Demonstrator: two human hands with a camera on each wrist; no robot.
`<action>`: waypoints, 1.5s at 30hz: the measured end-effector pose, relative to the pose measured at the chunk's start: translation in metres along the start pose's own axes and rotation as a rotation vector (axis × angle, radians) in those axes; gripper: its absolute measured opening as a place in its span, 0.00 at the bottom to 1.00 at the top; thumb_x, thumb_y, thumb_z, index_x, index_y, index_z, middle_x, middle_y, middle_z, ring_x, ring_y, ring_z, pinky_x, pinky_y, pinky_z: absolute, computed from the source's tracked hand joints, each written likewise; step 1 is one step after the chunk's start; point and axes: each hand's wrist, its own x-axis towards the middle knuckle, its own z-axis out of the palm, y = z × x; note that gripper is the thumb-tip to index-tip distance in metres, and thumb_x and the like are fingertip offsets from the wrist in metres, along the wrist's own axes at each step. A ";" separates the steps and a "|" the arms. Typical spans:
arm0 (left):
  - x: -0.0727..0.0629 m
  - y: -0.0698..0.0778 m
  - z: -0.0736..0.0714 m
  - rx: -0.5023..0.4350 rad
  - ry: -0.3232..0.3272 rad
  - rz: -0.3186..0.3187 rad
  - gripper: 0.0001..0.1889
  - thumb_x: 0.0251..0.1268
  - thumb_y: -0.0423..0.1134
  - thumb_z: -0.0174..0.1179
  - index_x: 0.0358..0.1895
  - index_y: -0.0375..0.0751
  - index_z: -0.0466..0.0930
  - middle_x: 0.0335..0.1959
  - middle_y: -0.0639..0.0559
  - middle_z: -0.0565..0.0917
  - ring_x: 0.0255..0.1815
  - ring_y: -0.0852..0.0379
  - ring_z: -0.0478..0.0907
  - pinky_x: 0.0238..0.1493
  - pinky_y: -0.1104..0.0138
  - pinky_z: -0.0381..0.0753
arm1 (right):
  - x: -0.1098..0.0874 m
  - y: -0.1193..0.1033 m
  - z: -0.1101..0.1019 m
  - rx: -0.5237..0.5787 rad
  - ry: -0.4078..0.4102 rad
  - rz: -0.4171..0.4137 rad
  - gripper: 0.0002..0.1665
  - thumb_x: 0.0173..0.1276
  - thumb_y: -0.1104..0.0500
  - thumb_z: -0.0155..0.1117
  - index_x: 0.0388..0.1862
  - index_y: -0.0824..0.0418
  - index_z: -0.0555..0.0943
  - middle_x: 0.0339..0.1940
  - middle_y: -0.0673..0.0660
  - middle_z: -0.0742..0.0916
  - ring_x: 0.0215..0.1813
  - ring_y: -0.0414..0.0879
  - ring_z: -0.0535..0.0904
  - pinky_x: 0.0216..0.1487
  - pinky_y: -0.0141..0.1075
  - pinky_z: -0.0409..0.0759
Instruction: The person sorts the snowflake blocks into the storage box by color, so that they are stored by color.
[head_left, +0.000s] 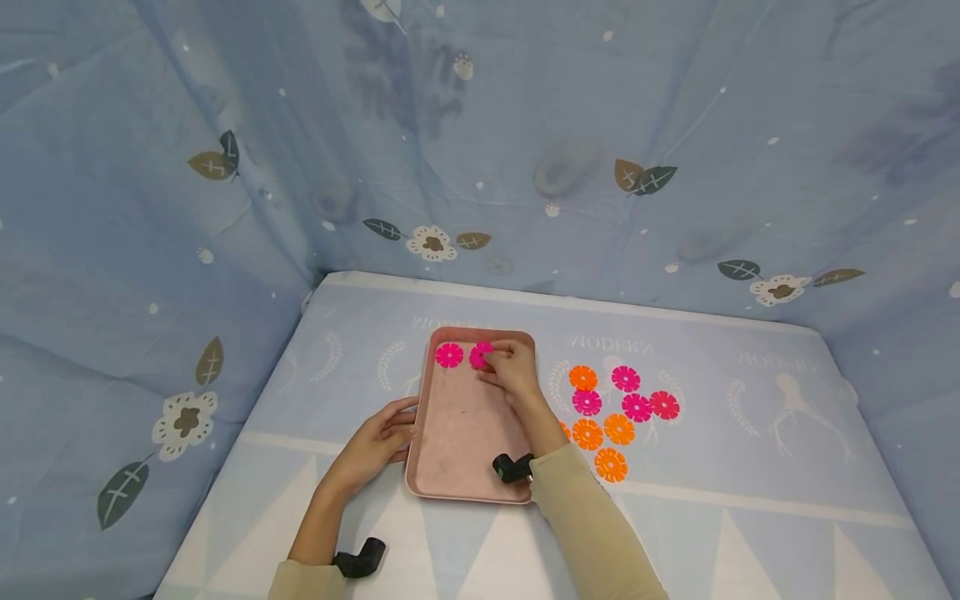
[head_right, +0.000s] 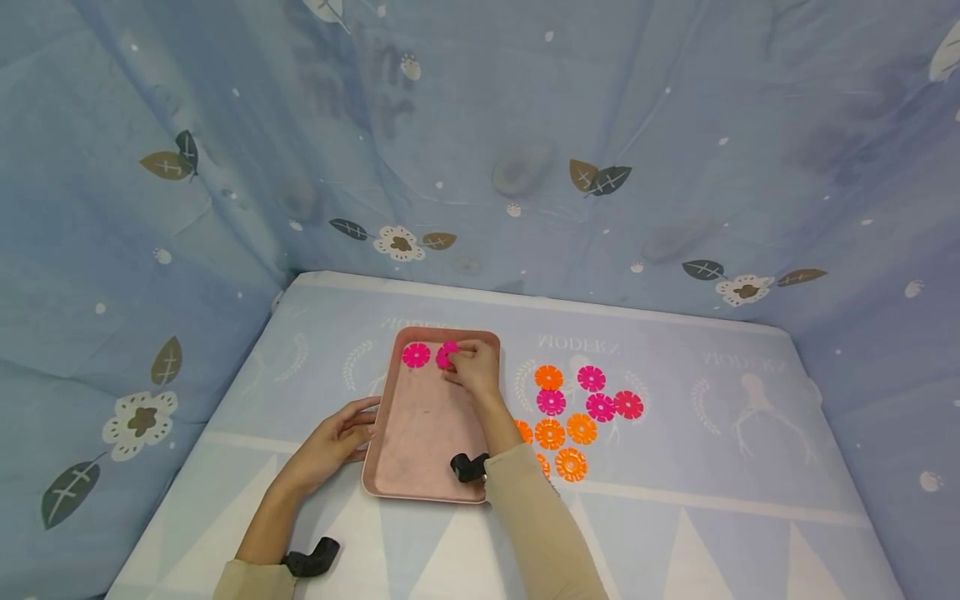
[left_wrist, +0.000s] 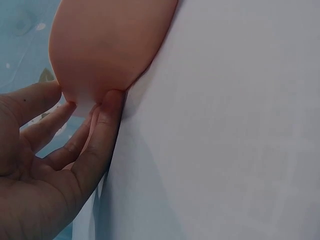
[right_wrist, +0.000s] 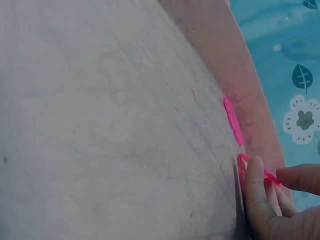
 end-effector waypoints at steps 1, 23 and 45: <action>0.000 0.000 0.000 -0.002 -0.002 0.000 0.26 0.76 0.33 0.55 0.74 0.43 0.64 0.63 0.35 0.73 0.60 0.40 0.76 0.49 0.57 0.85 | 0.000 0.000 0.000 -0.002 -0.002 0.000 0.18 0.70 0.73 0.60 0.57 0.75 0.74 0.43 0.68 0.82 0.35 0.54 0.87 0.38 0.44 0.87; 0.001 0.000 0.001 -0.011 -0.019 0.024 0.26 0.76 0.33 0.54 0.75 0.42 0.63 0.63 0.33 0.73 0.60 0.40 0.76 0.49 0.58 0.85 | -0.022 -0.023 -0.011 -0.368 -0.024 -0.181 0.19 0.71 0.67 0.58 0.58 0.73 0.79 0.44 0.66 0.86 0.39 0.61 0.87 0.41 0.47 0.87; 0.000 -0.001 0.000 -0.011 -0.008 0.009 0.26 0.76 0.32 0.54 0.75 0.42 0.63 0.64 0.34 0.73 0.61 0.40 0.75 0.49 0.58 0.84 | -0.076 -0.070 -0.071 -0.225 -0.159 -0.297 0.19 0.74 0.58 0.64 0.60 0.66 0.78 0.51 0.65 0.84 0.52 0.63 0.81 0.49 0.42 0.84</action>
